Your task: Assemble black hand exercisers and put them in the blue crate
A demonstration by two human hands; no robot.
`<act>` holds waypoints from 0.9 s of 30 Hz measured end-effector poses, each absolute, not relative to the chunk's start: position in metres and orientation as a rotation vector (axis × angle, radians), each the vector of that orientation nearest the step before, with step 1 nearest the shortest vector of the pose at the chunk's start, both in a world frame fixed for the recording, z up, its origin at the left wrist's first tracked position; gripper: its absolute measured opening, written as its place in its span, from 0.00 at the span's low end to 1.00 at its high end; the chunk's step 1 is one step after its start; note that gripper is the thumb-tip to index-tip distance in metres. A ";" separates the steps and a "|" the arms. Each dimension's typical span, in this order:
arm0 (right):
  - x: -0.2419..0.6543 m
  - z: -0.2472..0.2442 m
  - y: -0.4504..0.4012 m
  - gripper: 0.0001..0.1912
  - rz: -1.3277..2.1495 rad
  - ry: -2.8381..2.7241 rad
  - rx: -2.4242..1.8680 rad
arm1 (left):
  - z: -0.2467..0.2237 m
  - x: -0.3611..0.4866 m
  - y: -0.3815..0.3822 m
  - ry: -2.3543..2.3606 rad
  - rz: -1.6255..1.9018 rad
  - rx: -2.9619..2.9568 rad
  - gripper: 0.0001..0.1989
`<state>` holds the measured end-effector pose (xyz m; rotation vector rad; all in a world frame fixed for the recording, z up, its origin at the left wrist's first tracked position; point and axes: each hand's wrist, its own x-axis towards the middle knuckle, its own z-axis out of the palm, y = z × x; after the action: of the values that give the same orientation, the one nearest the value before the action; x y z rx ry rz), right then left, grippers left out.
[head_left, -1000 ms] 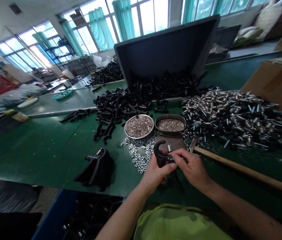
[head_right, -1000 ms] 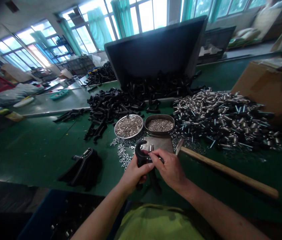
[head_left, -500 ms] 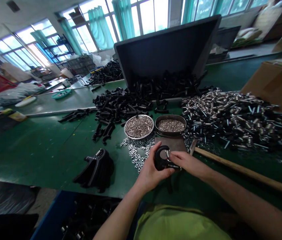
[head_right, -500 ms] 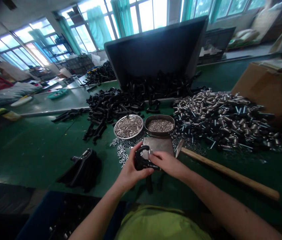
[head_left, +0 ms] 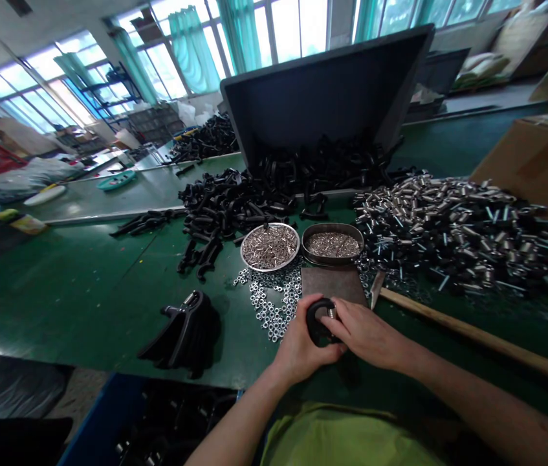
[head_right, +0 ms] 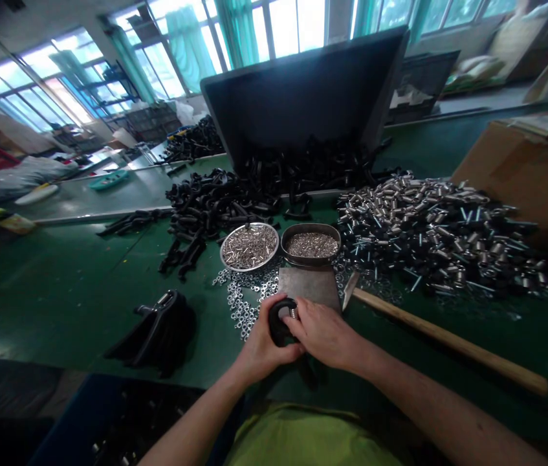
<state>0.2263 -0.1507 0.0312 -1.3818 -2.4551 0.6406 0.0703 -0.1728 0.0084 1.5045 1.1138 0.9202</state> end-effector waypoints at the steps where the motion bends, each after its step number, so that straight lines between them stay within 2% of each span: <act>1: 0.228 0.029 -0.148 0.14 0.651 -2.458 -1.421 | 0.005 0.073 -0.170 1.101 0.909 1.483 0.39; 5: 0.239 0.024 -0.121 0.18 0.702 -2.556 -1.541 | -0.011 0.081 -0.149 1.109 0.817 1.484 0.40; 7: 0.245 0.025 -0.100 0.20 0.660 -2.674 -1.600 | -0.015 0.079 -0.133 1.188 0.782 1.643 0.37; 11: 0.235 0.028 -0.053 0.14 0.423 -2.740 -1.636 | -0.005 0.054 -0.090 1.572 0.799 2.048 0.16; 13: 0.217 0.029 -0.031 0.12 0.352 -2.693 -1.587 | 0.003 0.035 -0.068 1.853 0.649 2.139 0.10; 16: 0.184 0.028 -0.005 0.13 0.276 -2.646 -1.491 | 0.012 0.012 -0.041 2.059 0.411 2.156 0.11; 19: 0.159 0.026 0.012 0.12 0.257 -2.624 -1.447 | 0.012 0.004 -0.023 2.052 0.339 2.161 0.09; 27: 0.147 0.015 0.028 0.08 0.376 -2.440 -1.468 | 0.000 0.003 -0.011 2.062 0.391 2.132 0.08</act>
<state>0.1467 0.0282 0.0154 -1.4676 -2.4403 0.3763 0.0033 -0.0106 0.0003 2.1321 2.0620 0.3908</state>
